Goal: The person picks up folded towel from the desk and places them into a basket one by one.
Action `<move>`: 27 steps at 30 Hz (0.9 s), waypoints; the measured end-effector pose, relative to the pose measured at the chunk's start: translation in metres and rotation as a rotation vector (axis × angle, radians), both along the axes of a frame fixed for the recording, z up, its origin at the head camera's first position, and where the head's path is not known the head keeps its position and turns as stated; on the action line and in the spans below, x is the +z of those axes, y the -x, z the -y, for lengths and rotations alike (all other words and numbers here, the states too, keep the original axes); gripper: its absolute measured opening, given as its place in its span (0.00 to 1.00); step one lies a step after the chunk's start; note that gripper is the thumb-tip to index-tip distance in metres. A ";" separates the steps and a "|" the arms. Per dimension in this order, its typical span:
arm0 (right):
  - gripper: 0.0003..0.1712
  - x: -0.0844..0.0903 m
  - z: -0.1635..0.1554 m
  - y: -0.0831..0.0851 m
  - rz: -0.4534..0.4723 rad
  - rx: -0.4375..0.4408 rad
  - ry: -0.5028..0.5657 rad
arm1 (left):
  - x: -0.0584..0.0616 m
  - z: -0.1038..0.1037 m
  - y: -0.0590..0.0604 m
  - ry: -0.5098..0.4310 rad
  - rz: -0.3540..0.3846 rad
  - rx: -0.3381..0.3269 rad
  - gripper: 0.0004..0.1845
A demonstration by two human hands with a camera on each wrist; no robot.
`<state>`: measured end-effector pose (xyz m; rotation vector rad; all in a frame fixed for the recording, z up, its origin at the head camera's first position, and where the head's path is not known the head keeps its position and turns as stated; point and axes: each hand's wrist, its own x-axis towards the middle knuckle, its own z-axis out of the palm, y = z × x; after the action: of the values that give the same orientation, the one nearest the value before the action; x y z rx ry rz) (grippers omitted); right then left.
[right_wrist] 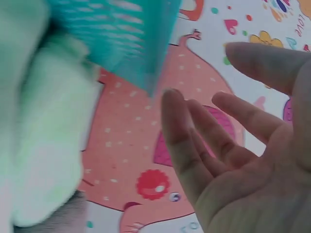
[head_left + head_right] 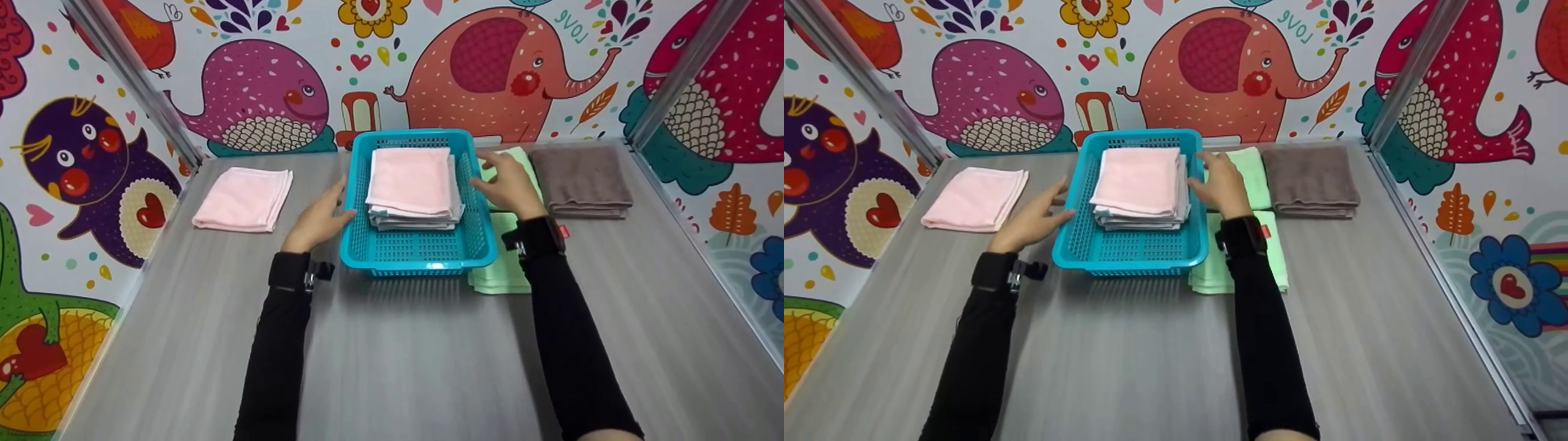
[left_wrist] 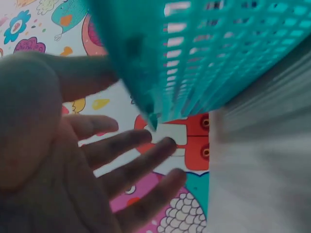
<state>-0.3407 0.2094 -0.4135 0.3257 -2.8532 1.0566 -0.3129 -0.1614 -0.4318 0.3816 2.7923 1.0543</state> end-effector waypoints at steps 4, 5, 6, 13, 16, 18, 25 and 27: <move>0.36 -0.024 -0.002 -0.006 0.012 -0.028 0.011 | -0.011 -0.008 -0.005 0.010 -0.039 0.031 0.38; 0.37 -0.029 -0.002 -0.007 0.021 -0.038 0.024 | -0.013 -0.011 -0.006 0.013 -0.046 0.039 0.37; 0.37 -0.034 -0.002 -0.008 0.032 -0.048 0.043 | -0.015 -0.013 -0.006 0.018 -0.053 0.045 0.36; 0.37 -0.051 0.006 -0.008 0.048 -0.125 0.238 | -0.022 -0.020 -0.007 -0.004 -0.047 0.077 0.35; 0.37 -0.052 0.011 -0.008 0.042 -0.139 0.270 | -0.021 -0.017 -0.006 0.007 -0.056 0.070 0.35; 0.37 -0.051 0.012 -0.007 0.046 -0.139 0.277 | -0.019 -0.011 -0.003 0.004 -0.062 0.057 0.34; 0.38 -0.049 0.011 -0.004 0.046 -0.135 0.284 | -0.025 0.047 0.022 -0.029 -0.113 0.139 0.27; 0.38 -0.049 0.011 -0.005 0.050 -0.137 0.287 | -0.029 0.074 0.030 0.090 -0.137 0.244 0.26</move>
<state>-0.3361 0.1989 -0.4628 0.0812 -2.6660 1.4371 -0.3430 -0.2359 -0.4611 0.1080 3.0572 0.9764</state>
